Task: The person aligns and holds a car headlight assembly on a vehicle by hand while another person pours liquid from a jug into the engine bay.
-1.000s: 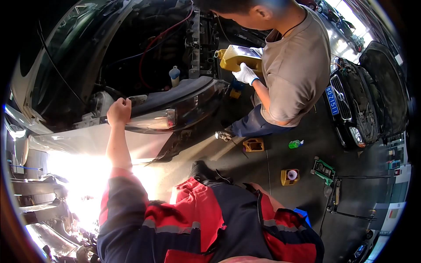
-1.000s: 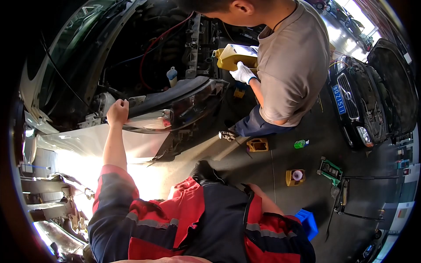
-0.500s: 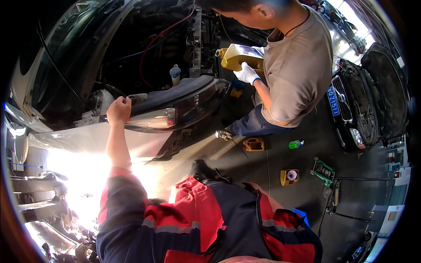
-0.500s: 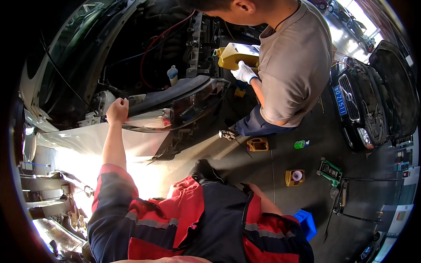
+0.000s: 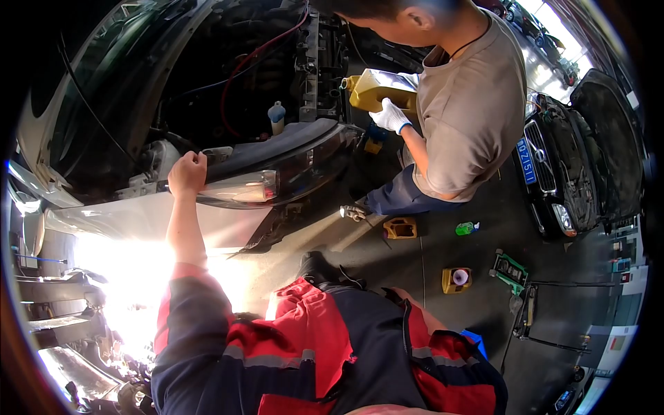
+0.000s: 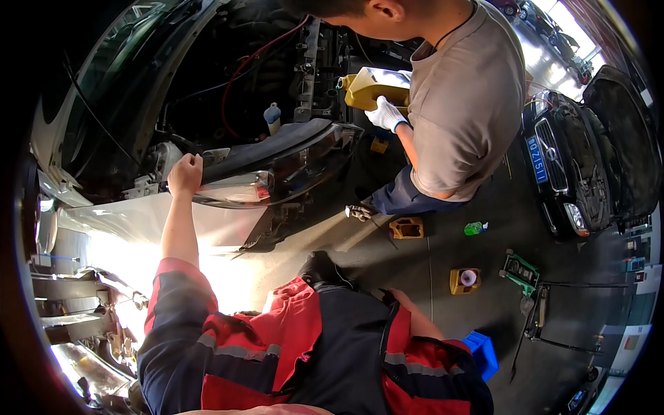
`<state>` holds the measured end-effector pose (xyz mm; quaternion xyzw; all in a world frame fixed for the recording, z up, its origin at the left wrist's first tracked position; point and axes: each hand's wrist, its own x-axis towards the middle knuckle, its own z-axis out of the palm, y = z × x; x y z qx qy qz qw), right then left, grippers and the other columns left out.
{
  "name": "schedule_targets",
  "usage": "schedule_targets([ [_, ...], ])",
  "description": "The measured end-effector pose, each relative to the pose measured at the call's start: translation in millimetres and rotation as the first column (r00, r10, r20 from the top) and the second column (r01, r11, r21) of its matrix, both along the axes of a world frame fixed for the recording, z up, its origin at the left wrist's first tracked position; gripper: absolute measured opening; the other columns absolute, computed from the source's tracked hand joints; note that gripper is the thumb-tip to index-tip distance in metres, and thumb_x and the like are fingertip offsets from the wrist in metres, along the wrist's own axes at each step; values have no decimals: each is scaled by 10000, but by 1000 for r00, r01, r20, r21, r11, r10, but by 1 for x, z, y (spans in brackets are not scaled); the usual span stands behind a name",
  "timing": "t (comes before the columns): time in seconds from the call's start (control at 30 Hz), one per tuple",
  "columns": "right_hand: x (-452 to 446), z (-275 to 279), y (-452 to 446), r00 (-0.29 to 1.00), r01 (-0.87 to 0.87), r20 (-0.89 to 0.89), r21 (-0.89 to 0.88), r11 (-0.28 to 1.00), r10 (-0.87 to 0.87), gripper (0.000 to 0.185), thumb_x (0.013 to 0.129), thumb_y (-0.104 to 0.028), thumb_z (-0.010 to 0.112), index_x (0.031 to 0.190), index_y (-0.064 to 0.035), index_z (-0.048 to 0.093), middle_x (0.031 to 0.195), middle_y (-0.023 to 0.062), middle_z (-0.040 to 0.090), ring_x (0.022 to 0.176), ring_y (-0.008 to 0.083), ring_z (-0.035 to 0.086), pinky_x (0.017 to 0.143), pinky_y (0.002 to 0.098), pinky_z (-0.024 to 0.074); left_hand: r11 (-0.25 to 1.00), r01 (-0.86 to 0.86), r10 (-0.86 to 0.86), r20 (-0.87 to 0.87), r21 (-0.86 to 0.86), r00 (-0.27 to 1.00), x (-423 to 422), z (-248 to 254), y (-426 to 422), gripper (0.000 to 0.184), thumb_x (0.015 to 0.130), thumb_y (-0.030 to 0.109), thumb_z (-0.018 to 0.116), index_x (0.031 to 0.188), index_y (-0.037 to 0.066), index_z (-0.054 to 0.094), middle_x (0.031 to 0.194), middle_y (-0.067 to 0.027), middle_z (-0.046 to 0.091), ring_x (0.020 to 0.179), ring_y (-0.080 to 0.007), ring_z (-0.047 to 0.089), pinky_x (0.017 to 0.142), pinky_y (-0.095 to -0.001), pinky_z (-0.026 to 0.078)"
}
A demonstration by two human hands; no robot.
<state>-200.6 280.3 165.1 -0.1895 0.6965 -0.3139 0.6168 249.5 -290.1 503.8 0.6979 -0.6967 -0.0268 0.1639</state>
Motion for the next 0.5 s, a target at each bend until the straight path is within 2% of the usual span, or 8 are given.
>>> schedule_targets([
  [0.03,1,5,3,946,-256,-237,-137,957,220,246,1050,-267,504,930,-86,619,736,48,611,608,199,563,545,335,445,1000,-1,1,1,1,1000,0,1,1,366,976,427,527,931,117,717,955,-116,748,953,-357,687,841,-466,527],
  [0.13,8,55,-18,992,62,108,61,996,-69,234,1051,-244,504,960,-76,640,781,51,630,668,181,584,590,324,462,1000,-3,3,3,-4,1000,-1,1,1,366,973,428,530,933,117,719,956,-115,748,955,-357,687,840,-466,526],
  [0.17,5,39,-13,950,176,232,155,972,-209,235,1050,-246,507,966,-75,644,789,51,633,676,178,586,596,324,464,1000,-1,1,3,-9,1000,0,0,1,366,972,427,530,932,116,718,955,-116,747,954,-358,687,838,-467,526],
  [0.23,-5,-11,3,766,345,419,372,862,-488,238,1048,-250,512,976,-72,652,804,52,639,693,172,591,608,324,468,1000,2,-2,2,-16,1000,0,-1,0,365,970,426,531,928,115,718,954,-117,747,952,-359,686,835,-468,526],
  [0.33,-1,5,-3,841,307,338,346,887,-422,251,1050,-260,506,945,-79,643,782,52,633,661,187,581,589,342,464,1000,5,-5,-1,-19,1000,1,-3,-1,364,969,426,533,922,115,716,952,-118,746,949,-360,686,830,-469,527],
  [0.43,4,7,-2,903,262,279,245,934,-327,276,1057,-281,490,908,-96,629,746,52,617,621,207,563,566,355,452,1000,5,-5,-2,-15,1000,1,-3,-1,364,970,427,533,918,116,715,951,-118,746,947,-361,686,829,-468,528],
  [0.5,5,11,-6,823,336,333,368,867,-460,282,1060,-284,483,905,-98,627,749,55,618,625,209,564,569,356,454,1000,5,-5,-3,-13,1000,1,-2,0,365,971,428,532,917,117,715,949,-118,747,945,-361,686,829,-468,528],
])
